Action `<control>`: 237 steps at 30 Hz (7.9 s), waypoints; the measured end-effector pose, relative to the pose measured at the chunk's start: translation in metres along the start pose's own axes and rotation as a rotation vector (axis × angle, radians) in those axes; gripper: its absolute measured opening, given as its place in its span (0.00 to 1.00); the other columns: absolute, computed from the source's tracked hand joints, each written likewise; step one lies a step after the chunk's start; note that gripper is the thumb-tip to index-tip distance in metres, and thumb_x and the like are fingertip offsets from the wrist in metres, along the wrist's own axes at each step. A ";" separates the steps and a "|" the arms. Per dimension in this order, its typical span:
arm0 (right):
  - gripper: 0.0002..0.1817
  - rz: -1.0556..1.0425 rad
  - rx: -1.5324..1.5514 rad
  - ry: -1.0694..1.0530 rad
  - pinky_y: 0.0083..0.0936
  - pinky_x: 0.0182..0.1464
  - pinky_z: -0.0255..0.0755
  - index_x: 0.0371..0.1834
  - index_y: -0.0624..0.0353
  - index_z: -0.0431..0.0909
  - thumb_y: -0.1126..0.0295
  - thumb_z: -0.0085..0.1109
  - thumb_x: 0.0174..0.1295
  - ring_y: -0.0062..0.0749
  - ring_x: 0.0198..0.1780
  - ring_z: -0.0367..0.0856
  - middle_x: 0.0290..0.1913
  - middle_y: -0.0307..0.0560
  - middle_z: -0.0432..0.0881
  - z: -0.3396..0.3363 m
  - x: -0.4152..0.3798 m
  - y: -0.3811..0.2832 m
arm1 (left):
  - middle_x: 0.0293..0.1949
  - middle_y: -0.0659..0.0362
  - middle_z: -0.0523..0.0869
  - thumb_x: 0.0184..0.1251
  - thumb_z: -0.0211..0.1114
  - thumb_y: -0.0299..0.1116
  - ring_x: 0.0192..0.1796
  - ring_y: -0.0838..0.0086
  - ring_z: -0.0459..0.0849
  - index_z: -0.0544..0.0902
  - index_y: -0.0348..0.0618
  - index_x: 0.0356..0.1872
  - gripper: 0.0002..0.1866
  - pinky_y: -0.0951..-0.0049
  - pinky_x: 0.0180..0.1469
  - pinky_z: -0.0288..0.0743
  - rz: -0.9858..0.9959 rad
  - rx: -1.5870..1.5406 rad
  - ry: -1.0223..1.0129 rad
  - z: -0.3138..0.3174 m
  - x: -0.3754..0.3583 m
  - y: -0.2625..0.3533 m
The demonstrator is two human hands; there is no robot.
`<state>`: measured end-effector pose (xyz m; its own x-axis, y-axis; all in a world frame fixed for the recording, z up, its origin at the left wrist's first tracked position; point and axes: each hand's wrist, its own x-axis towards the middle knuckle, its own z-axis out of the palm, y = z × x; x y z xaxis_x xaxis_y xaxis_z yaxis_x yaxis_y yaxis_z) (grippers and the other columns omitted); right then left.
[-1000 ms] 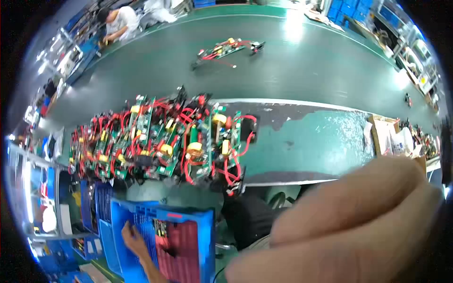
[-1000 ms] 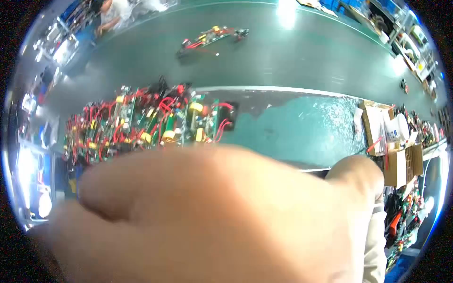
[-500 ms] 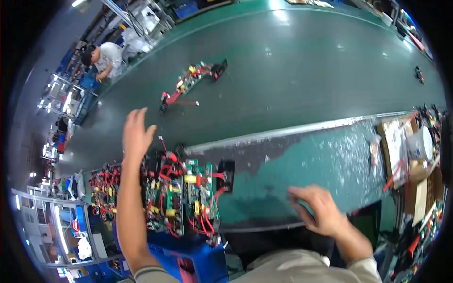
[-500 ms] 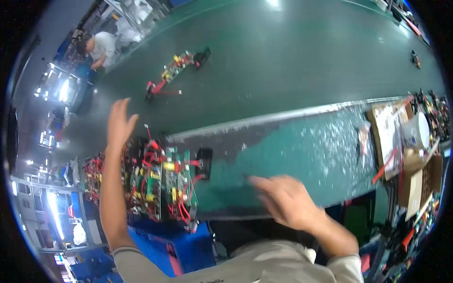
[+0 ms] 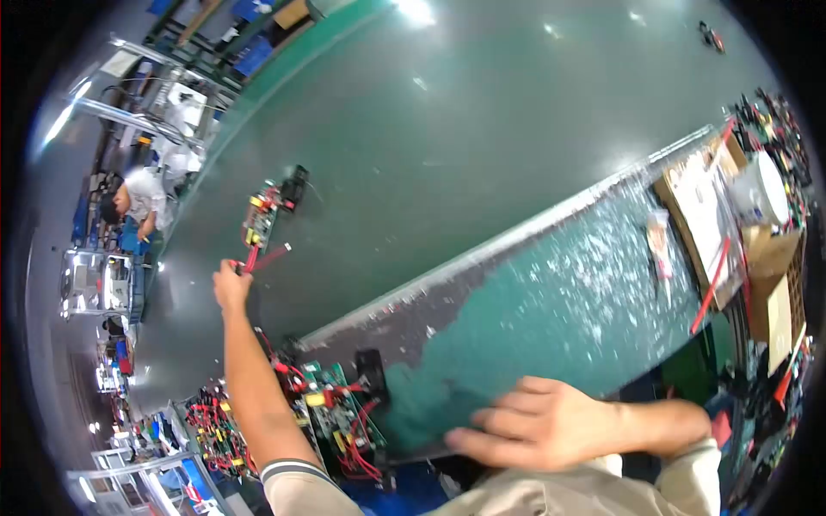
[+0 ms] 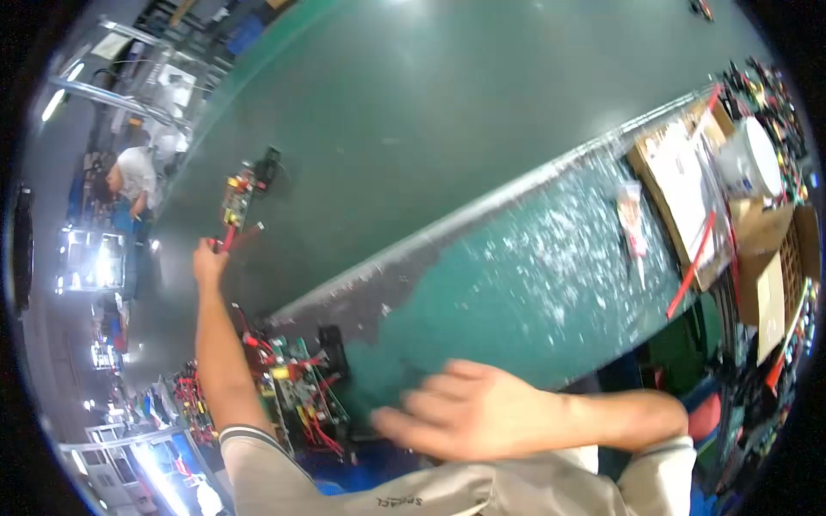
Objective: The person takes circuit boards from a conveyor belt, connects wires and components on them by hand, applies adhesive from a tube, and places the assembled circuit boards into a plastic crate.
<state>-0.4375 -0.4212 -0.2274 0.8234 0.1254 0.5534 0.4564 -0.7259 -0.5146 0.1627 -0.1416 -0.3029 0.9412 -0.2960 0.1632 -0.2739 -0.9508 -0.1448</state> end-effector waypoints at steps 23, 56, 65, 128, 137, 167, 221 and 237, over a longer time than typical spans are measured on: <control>0.14 0.769 0.343 -0.085 0.31 0.41 0.80 0.55 0.66 0.82 0.70 0.65 0.70 0.35 0.38 0.88 0.40 0.53 0.88 -0.030 -0.097 -0.063 | 0.49 0.57 0.85 0.55 0.66 0.20 0.47 0.74 0.84 0.77 0.33 0.62 0.29 0.74 0.52 0.78 0.360 -1.322 -0.364 -0.206 -0.298 0.187; 0.19 0.930 0.032 0.277 0.29 0.40 0.75 0.41 0.68 0.85 0.58 0.68 0.65 0.28 0.35 0.82 0.32 0.49 0.86 -0.010 -0.059 0.062 | 0.58 0.53 0.82 0.63 0.66 0.38 0.59 0.59 0.80 0.85 0.43 0.54 0.19 0.58 0.56 0.76 0.892 -0.740 0.099 -0.291 -0.579 0.218; 0.15 1.222 0.408 0.480 0.23 0.41 0.75 0.34 0.67 0.73 0.69 0.70 0.63 0.20 0.35 0.78 0.27 0.41 0.76 0.007 -0.163 -0.040 | 0.71 0.43 0.71 0.45 0.85 0.38 0.71 0.45 0.72 0.58 0.45 0.81 0.60 0.52 0.69 0.72 0.586 -0.534 -0.278 -0.131 -0.482 0.220; 0.11 1.094 0.720 -0.088 0.28 0.40 0.84 0.47 0.67 0.80 0.77 0.68 0.63 0.36 0.36 0.89 0.39 0.52 0.86 0.004 -0.074 0.097 | 0.43 0.57 0.91 0.62 0.73 0.22 0.53 0.70 0.85 0.93 0.41 0.44 0.10 0.70 0.51 0.80 0.570 -1.082 -0.167 -0.099 -0.442 0.312; 0.15 0.926 0.145 -0.399 0.47 0.54 0.79 0.49 0.64 0.83 0.71 0.67 0.61 0.61 0.50 0.85 0.45 0.64 0.87 -0.006 -0.115 0.031 | 0.39 0.53 0.91 0.63 0.71 0.19 0.38 0.71 0.90 0.91 0.36 0.43 0.09 0.73 0.43 0.82 0.671 -1.089 -0.371 -0.125 -0.440 0.319; 0.08 0.885 0.017 -0.049 0.50 0.38 0.80 0.45 0.55 0.80 0.69 0.62 0.63 0.56 0.41 0.88 0.36 0.56 0.88 0.017 -0.112 0.052 | 0.41 0.54 0.83 0.61 0.71 0.27 0.54 0.56 0.80 0.90 0.39 0.39 0.07 0.56 0.60 0.70 0.800 -0.385 0.036 -0.152 -0.467 0.341; 0.14 0.564 0.234 -0.495 0.35 0.34 0.81 0.47 0.62 0.85 0.64 0.71 0.65 0.39 0.33 0.88 0.35 0.49 0.87 0.169 -0.120 -0.077 | 0.46 0.57 0.89 0.74 0.67 0.23 0.51 0.74 0.87 0.84 0.32 0.54 0.12 0.73 0.59 0.79 0.083 -1.570 -0.201 -0.180 -0.508 0.114; 0.11 1.063 1.155 -0.186 0.16 0.32 0.73 0.34 0.61 0.84 0.65 0.68 0.70 0.18 0.29 0.82 0.30 0.39 0.86 0.100 0.002 -0.053 | 0.48 0.56 0.87 0.73 0.67 0.20 0.51 0.76 0.87 0.80 0.32 0.59 0.16 0.74 0.55 0.82 -0.035 -1.948 -0.294 -0.120 -0.534 0.135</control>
<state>-0.4261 -0.3147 -0.2641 0.9100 0.0565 -0.4108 -0.4042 0.3423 -0.8482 -0.4008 -0.1228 -0.2928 0.8920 -0.4512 -0.0270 0.1266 0.1919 0.9732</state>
